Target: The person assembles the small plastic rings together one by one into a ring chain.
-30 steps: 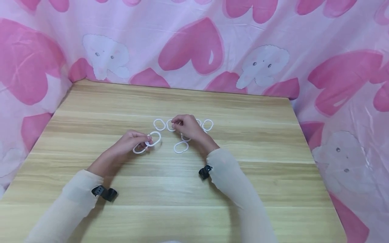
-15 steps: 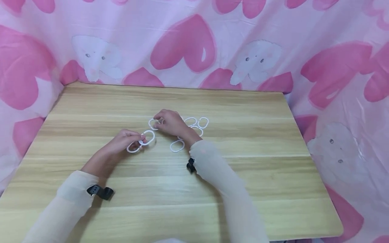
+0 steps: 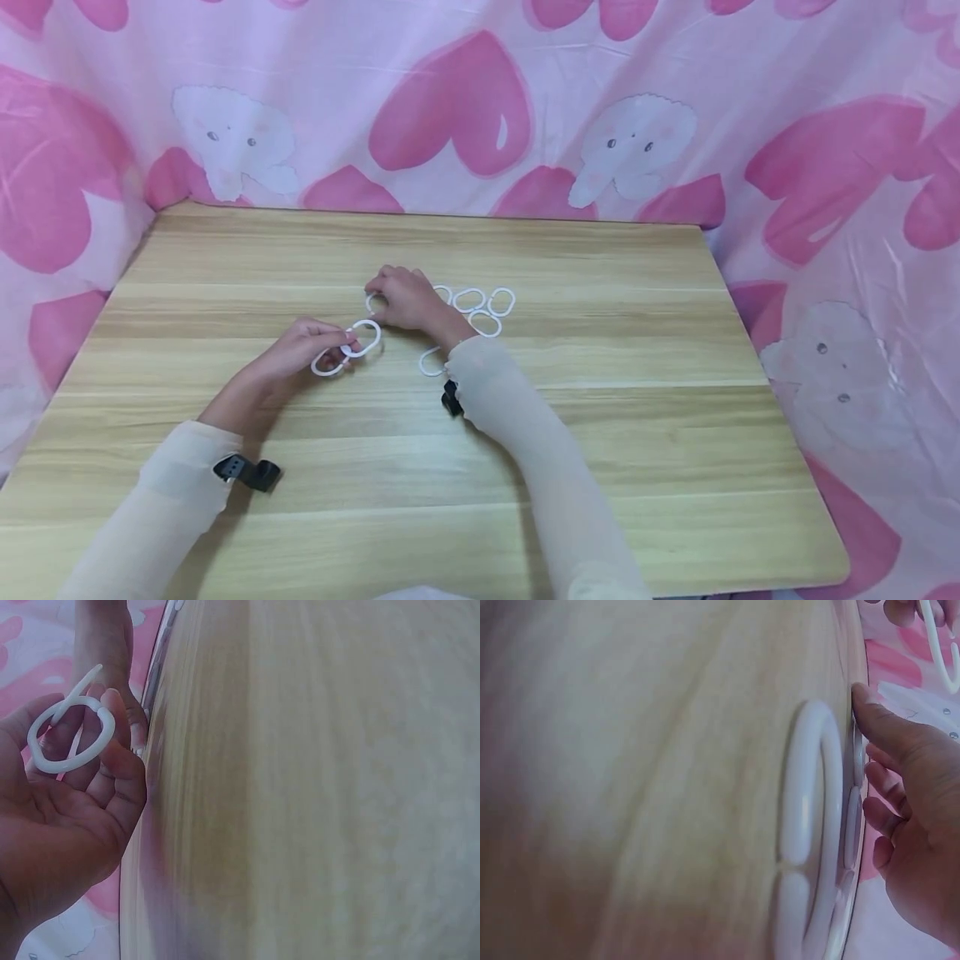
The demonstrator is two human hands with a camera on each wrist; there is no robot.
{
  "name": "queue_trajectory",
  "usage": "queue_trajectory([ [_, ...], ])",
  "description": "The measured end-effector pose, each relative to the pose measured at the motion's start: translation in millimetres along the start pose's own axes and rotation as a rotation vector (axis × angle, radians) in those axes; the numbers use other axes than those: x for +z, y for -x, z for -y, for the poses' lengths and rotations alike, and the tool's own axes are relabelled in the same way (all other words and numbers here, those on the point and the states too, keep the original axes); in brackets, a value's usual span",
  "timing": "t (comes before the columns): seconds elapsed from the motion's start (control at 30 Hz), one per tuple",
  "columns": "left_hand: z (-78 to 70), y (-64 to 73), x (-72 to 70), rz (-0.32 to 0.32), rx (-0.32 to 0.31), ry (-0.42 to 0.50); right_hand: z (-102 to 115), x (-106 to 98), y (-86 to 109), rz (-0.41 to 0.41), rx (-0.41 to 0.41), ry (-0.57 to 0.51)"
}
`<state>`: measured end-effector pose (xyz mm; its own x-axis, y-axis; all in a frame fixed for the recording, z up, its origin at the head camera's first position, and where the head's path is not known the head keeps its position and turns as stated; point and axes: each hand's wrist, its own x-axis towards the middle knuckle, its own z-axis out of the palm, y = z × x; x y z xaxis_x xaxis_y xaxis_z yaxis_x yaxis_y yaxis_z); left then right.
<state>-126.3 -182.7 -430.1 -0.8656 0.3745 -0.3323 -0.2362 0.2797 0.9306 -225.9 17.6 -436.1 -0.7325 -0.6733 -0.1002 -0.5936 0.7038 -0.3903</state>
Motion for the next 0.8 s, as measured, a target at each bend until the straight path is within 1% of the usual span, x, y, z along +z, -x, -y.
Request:
queue_trajectory([
  [0.17,-0.9,-1.7,-0.2,0.015,-0.009,0.005,-2.6,-1.8,-0.1,0.017,0.016,-0.025],
  [0.3,-1.0,-2.8,0.1,0.014,-0.007,0.009,-8.4,-4.8,0.3,0.005,0.036,-0.02],
  [0.43,-0.9,-2.6,0.1,0.013,-0.016,0.013,-12.0,-7.1,0.4,0.017,0.061,-0.012],
  [0.6,0.0,-1.5,-0.6,0.006,-0.023,0.004,-8.8,-9.3,1.4,0.039,0.052,-0.011],
  [0.8,-0.4,-2.0,-1.3,0.006,-0.029,0.0,-4.9,-9.1,4.5,0.02,0.034,-0.008],
])
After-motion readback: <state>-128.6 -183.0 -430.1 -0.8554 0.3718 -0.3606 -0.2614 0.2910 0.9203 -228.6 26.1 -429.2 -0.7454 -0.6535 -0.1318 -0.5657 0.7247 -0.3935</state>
